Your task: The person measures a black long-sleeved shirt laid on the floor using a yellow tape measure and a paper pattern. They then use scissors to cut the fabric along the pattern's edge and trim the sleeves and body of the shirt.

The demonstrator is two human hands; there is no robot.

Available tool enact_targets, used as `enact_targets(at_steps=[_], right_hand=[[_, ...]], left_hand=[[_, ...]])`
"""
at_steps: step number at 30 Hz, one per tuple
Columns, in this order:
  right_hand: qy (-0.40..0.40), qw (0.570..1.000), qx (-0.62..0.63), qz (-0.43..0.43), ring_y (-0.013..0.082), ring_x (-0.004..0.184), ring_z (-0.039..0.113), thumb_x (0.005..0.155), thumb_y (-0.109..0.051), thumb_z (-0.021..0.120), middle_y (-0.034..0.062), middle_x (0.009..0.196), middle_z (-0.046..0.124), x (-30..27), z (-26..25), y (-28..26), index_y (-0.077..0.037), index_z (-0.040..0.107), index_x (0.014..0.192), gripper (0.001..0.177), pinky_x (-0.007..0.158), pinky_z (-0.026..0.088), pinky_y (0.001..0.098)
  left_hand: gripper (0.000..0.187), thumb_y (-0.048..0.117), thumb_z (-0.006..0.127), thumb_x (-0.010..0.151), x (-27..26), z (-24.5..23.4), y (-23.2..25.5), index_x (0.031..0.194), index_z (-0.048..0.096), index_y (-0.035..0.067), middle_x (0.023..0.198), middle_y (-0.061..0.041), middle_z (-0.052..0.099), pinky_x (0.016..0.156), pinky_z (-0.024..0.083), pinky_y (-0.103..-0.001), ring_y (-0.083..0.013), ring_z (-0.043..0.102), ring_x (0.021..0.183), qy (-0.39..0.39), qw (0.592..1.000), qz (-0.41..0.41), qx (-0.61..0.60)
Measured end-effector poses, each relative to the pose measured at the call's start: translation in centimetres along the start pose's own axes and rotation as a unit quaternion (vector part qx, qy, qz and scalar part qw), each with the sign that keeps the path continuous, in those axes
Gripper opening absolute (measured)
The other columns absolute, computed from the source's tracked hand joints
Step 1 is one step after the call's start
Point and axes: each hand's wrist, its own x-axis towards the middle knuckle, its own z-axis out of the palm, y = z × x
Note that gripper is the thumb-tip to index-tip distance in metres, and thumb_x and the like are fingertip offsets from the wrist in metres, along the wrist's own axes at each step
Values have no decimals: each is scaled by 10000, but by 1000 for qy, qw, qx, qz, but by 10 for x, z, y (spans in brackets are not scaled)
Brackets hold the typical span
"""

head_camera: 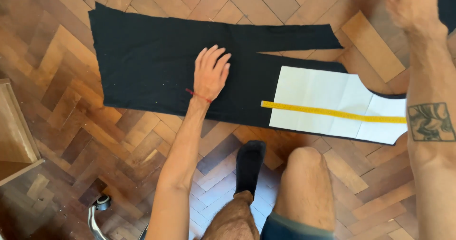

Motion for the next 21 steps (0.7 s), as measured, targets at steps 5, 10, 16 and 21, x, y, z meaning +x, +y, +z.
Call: enact_targets(at_steps=[5, 10, 16, 21], right_hand=[[38, 995, 73, -63, 465, 904, 676, 1124, 45, 775, 313, 1223, 730, 65, -1, -36, 114, 733, 1431, 318, 780, 569, 498], [50, 994, 41, -89, 366, 873, 683, 1138, 30, 769, 220, 1165, 726, 96, 33, -41, 57, 716, 1405, 273, 791, 589, 425], [-23, 959, -275, -58, 57, 688, 511, 1350, -394, 677, -115, 992, 627, 101, 32, -50, -308, 697, 1307, 98, 666, 453, 198], [-10, 997, -14, -72, 267, 966, 712, 1002, -102, 832, 114, 1233, 760, 119, -21, -77, -93, 821, 1454, 452, 797, 619, 341]], left_hand=[[559, 328, 626, 1104, 26, 27, -19, 1615, 521, 129, 1705, -91, 400, 1334, 172, -547, -287, 303, 1608, -132, 989, 35, 51], [730, 589, 549, 1088, 30, 41, -34, 1693, 436, 196, 1791, -81, 246, 1333, 29, -650, -311, 150, 1662, -200, 979, 29, 30], [807, 671, 575, 1049, 31, 39, -34, 1700, 439, 213, 1790, -110, 238, 1297, -2, -718, -338, 127, 1658, -218, 975, 31, 26], [783, 677, 540, 1061, 32, 39, -35, 1690, 442, 222, 1787, -93, 257, 1315, 28, -705, -333, 176, 1660, -216, 976, 27, 16]])
